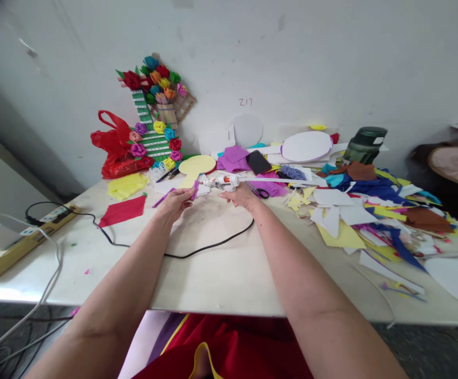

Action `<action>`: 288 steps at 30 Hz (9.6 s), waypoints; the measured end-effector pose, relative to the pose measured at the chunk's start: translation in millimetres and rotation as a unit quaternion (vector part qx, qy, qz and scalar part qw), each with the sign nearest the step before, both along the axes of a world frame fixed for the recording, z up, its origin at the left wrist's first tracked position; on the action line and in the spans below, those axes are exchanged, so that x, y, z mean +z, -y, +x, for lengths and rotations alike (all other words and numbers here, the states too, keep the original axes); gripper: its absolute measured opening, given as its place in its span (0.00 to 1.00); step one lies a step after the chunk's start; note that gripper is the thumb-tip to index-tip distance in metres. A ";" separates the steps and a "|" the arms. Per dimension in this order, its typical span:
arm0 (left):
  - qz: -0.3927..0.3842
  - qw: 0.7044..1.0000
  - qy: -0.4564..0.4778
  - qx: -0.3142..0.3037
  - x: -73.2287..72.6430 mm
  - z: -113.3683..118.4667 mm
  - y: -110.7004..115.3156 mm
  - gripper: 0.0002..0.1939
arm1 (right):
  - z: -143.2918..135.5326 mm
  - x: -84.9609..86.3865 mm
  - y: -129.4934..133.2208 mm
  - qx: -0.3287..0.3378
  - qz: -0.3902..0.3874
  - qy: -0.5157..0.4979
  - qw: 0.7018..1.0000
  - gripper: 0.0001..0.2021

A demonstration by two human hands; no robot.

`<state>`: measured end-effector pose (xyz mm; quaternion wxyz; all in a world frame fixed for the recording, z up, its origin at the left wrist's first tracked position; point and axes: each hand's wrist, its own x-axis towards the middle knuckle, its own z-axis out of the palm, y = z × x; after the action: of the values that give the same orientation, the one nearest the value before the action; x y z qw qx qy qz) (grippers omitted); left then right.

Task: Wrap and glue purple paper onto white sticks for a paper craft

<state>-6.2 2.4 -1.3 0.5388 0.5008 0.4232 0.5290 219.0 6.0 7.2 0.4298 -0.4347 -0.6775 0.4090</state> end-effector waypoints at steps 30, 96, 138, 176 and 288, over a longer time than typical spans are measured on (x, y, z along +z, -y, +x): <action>0.006 1.000 -0.005 -0.002 -3.0 0.5 -2.5 0.16 | 0.0 3.4 2.9 -0.039 0.002 0.025 0.999 0.10; 0.003 1.000 0.005 0.012 -3.8 -1.5 -4.2 0.17 | 1.7 -0.4 -1.6 0.008 -0.001 0.024 1.000 0.10; -0.002 1.000 0.019 0.006 -5.7 -1.7 -5.2 0.17 | -2.0 3.6 2.2 -0.035 0.002 0.058 0.998 0.11; -0.001 0.999 0.012 0.039 -4.8 -1.7 -5.6 0.18 | -7.1 8.2 7.5 -0.044 0.025 0.141 0.989 0.14; 0.011 0.997 -0.033 0.073 -0.7 0.5 -1.4 0.18 | -11.0 2.4 5.7 -0.069 0.008 0.168 0.983 0.16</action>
<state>-5.7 3.8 -2.0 0.4794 0.4914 0.4704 0.5545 208.0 0.2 9.6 0.3399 -0.5395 -0.7119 0.2943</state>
